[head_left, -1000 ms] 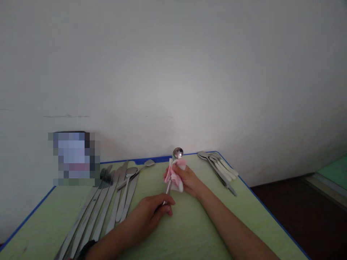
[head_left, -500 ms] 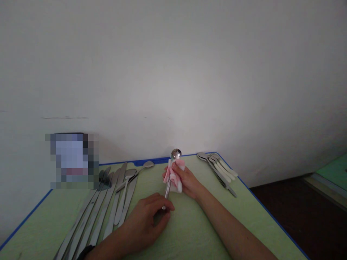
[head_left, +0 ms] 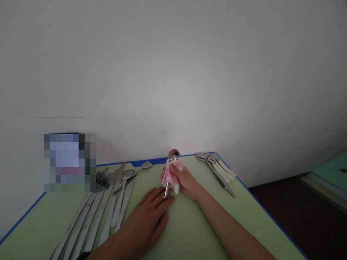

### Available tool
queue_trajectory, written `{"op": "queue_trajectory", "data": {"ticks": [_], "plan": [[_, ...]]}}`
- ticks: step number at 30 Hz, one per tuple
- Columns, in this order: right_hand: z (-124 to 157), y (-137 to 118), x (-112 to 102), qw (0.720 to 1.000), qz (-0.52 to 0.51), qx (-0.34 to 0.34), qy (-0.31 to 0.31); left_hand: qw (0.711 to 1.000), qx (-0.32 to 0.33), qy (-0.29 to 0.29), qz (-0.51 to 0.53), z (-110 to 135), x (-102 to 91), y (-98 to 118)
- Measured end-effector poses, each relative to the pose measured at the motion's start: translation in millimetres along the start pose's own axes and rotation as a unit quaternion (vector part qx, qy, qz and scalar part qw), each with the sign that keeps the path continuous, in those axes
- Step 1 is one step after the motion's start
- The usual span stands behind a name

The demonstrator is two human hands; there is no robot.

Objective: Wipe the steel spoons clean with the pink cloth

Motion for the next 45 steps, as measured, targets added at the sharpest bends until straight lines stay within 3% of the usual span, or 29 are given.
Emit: {"op": "queue_trajectory", "data": {"ticks": [7, 13, 19, 23, 33, 40, 45], "plan": [[0, -2, 0, 1.000, 0.008, -0.011, 0.001, 0.999, 0.032, 0.002, -0.030, 2, 4.7, 0], [1, -4, 1, 1.000, 0.003, -0.019, -0.003, 0.999, 0.033, 0.025, -0.033, 4, 17.1, -16], [0, -4, 0, 1.000, 0.011, -0.022, 0.008, 0.999, 0.021, 0.022, -0.029, 4, 13.3, -13], [0, -6, -2, 0.999, 0.020, -0.036, 0.030, 0.999, 0.014, -0.002, -0.045, 3, 10.1, -6], [-1, -13, -17, 0.986, 0.066, -0.095, 0.120, 0.999, 0.023, 0.001, -0.043, 3, 6.2, -2], [-3, -15, -34, 0.978, -0.037, -0.101, 0.176, 0.999, 0.022, 0.013, -0.030, 3, 5.0, -5], [-8, -13, -38, 0.972, -0.160, -0.086, 0.151, 0.998, 0.003, 0.057, 0.019, 2, -4.6, -6]]}}
Point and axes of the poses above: each hand's wrist, its own z-axis away from the middle knuckle, its own x-axis out of the palm, y = z × x, the point moved 9 cm from there along -z, towards the middle knuckle, and after that the axes turned 3 degrees about z, right-handed, at the moved point
